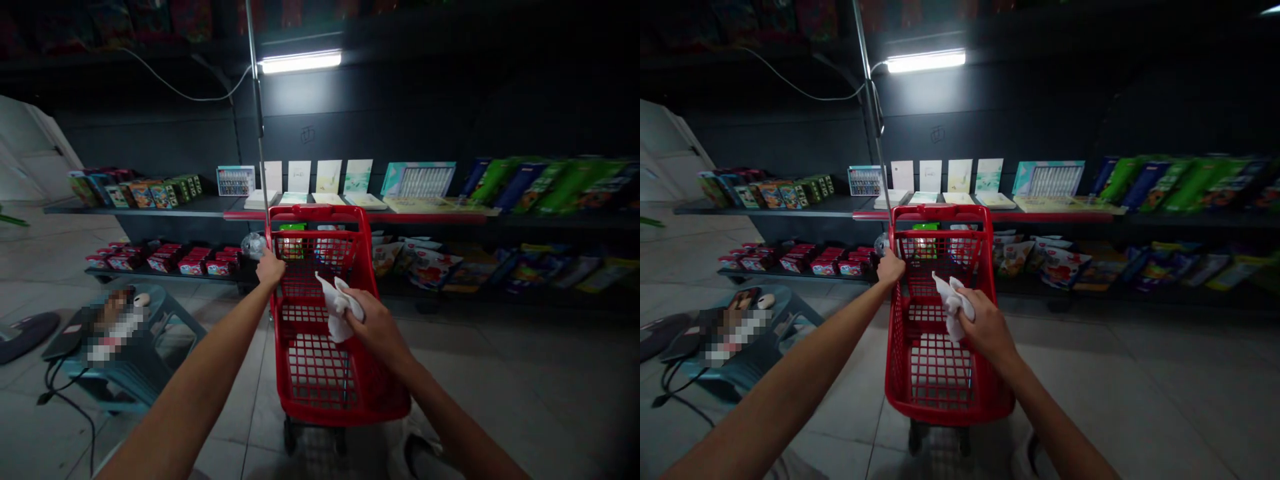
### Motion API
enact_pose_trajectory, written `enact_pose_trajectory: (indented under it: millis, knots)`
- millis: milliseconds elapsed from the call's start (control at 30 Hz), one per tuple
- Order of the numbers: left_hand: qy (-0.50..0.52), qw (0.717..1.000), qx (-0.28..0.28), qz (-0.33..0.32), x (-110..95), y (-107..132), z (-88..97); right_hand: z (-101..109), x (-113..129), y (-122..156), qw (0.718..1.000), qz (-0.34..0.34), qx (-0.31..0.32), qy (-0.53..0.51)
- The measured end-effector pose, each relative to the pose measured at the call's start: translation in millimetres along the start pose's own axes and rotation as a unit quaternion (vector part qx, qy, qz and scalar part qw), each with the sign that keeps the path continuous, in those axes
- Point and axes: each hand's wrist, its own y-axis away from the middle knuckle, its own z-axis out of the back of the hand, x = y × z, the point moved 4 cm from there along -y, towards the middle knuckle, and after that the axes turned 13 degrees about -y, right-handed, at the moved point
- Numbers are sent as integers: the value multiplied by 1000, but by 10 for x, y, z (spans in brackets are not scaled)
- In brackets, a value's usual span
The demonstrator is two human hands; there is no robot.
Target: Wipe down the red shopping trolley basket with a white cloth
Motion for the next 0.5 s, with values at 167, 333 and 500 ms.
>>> enact_pose_trajectory:
  millis: [167, 333, 500]
  knots:
    - [5, 1000, -9, -3, 24, 72, -16, -561, 31, -906, 999, -16, -40, -16]
    - [2, 1000, -13, 1, 27, 101, -28, -920, 289, -1704, 987, 65, -138, 59]
    - [-8, 1000, -7, -1, 36, 136, -37, -1520, -26, -1795, 979, 39, -28, 200]
